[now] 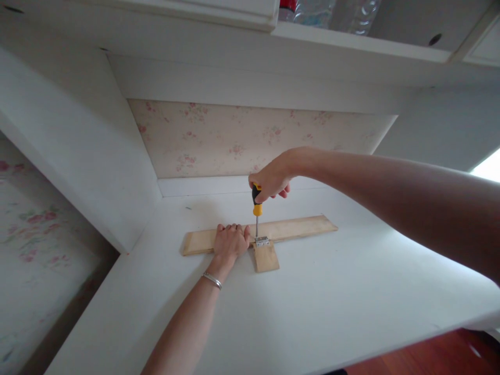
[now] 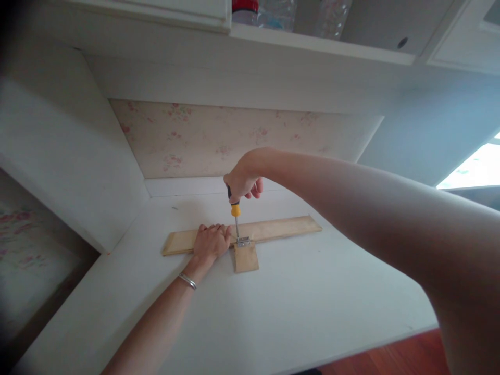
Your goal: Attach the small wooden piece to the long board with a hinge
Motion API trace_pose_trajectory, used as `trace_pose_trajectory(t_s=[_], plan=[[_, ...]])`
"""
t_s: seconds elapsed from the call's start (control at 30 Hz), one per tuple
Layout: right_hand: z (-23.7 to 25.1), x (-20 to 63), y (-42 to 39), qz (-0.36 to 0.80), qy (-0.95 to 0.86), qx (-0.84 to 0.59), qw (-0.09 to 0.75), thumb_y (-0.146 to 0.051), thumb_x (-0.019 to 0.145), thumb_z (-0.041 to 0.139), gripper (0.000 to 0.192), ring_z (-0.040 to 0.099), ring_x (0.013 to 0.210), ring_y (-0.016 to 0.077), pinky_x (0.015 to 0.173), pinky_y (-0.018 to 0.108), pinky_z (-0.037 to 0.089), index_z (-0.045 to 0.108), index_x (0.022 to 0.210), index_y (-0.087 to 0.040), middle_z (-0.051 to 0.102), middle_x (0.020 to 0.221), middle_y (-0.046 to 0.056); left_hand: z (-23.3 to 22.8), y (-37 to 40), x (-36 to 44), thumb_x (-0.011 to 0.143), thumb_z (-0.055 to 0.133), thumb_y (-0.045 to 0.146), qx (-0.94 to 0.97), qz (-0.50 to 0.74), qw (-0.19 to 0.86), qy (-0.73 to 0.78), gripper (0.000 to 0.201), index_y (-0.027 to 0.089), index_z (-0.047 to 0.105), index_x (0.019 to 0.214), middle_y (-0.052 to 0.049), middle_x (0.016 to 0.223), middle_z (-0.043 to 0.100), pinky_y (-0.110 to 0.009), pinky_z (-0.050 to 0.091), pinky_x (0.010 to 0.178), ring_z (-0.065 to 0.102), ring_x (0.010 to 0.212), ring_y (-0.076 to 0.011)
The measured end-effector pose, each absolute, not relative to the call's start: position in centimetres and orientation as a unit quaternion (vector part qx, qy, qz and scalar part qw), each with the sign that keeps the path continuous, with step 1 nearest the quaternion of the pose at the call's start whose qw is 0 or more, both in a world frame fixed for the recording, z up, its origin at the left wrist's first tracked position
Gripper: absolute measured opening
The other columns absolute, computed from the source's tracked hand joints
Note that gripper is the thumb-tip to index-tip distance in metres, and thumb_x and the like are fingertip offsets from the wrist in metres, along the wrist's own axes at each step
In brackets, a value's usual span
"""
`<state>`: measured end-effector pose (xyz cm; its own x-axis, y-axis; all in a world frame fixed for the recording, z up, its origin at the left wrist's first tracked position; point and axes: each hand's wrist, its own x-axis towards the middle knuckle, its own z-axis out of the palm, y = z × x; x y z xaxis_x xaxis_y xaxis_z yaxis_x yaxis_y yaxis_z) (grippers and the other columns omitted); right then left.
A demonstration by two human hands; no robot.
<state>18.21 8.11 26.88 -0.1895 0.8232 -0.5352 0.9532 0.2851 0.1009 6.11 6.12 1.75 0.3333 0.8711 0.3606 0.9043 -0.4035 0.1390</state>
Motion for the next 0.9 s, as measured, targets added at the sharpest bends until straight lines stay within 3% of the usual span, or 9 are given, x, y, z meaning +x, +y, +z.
trace_pose_trajectory(t_s=[0.17, 0.3, 0.47, 0.6, 0.73, 0.9], plan=[[26.82, 18.4, 8.14, -0.071, 0.767, 0.583, 0.258, -0.058, 0.076, 0.056, 0.042, 0.06, 0.067, 0.0226, 0.065, 0.04, 0.044, 0.066, 0.077, -0.017, 0.061, 0.061, 0.006, 1.86, 6.14, 6.09, 0.095, 0.018, 0.04, -0.817, -0.194, 0.048, -0.541, 0.055, 0.015, 0.066, 0.086, -0.013, 0.087, 0.069, -0.043, 0.029, 0.085, 0.061, 0.082, -0.0234], [26.73, 18.26, 8.15, -0.124, 0.779, 0.574, 0.218, -0.053, 0.071, 0.065, 0.04, 0.061, 0.064, 0.0217, 0.06, 0.037, 0.045, 0.064, 0.09, -0.018, 0.062, 0.066, 0.005, 1.91, 6.14, 6.11, 0.095, 0.019, 0.04, -0.816, -0.195, 0.045, -0.542, 0.054, 0.015, 0.066, 0.085, -0.013, 0.087, 0.069, -0.043, 0.029, 0.086, 0.061, 0.083, -0.0237], [26.74, 18.05, 8.26, -0.074, 0.764, 0.59, 0.248, -0.057, 0.075, 0.059, 0.041, 0.061, 0.069, 0.0245, 0.063, 0.04, 0.045, 0.066, 0.081, -0.017, 0.062, 0.066, 0.008, 1.96, 6.07, 6.16, 0.095, 0.019, 0.039, -0.813, -0.193, 0.038, -0.547, 0.054, 0.014, 0.067, 0.085, -0.013, 0.088, 0.069, -0.043, 0.028, 0.087, 0.062, 0.083, -0.0234], [26.79, 18.23, 8.03, -0.109, 0.774, 0.574, 0.243, -0.05, 0.074, 0.064, 0.036, 0.06, 0.065, 0.0204, 0.059, 0.036, 0.044, 0.065, 0.094, -0.02, 0.063, 0.07, 0.005, 1.89, 6.11, 6.15, 0.095, 0.019, 0.039, -0.814, -0.197, 0.042, -0.546, 0.055, 0.014, 0.067, 0.086, -0.013, 0.088, 0.069, -0.043, 0.029, 0.087, 0.062, 0.082, -0.0235], [26.76, 18.44, 7.88, -0.073, 0.768, 0.58, 0.262, -0.061, 0.078, 0.052, 0.048, 0.059, 0.061, 0.0203, 0.058, 0.037, 0.044, 0.067, 0.084, -0.016, 0.062, 0.066, 0.008, 1.81, 6.17, 6.14, 0.095, 0.018, 0.04, -0.814, -0.2, 0.039, -0.544, 0.057, 0.014, 0.068, 0.085, -0.014, 0.086, 0.069, -0.043, 0.028, 0.086, 0.061, 0.08, -0.0237], [26.89, 18.19, 7.99, -0.136, 0.773, 0.574, 0.234, -0.055, 0.079, 0.055, 0.048, 0.058, 0.061, 0.0162, 0.056, 0.031, 0.045, 0.06, 0.108, -0.017, 0.064, 0.08, 0.007, 1.78, 6.17, 6.15, 0.095, 0.019, 0.04, -0.813, -0.207, 0.04, -0.542, 0.057, 0.014, 0.068, 0.083, -0.014, 0.085, 0.069, -0.044, 0.028, 0.087, 0.061, 0.079, -0.0245]])
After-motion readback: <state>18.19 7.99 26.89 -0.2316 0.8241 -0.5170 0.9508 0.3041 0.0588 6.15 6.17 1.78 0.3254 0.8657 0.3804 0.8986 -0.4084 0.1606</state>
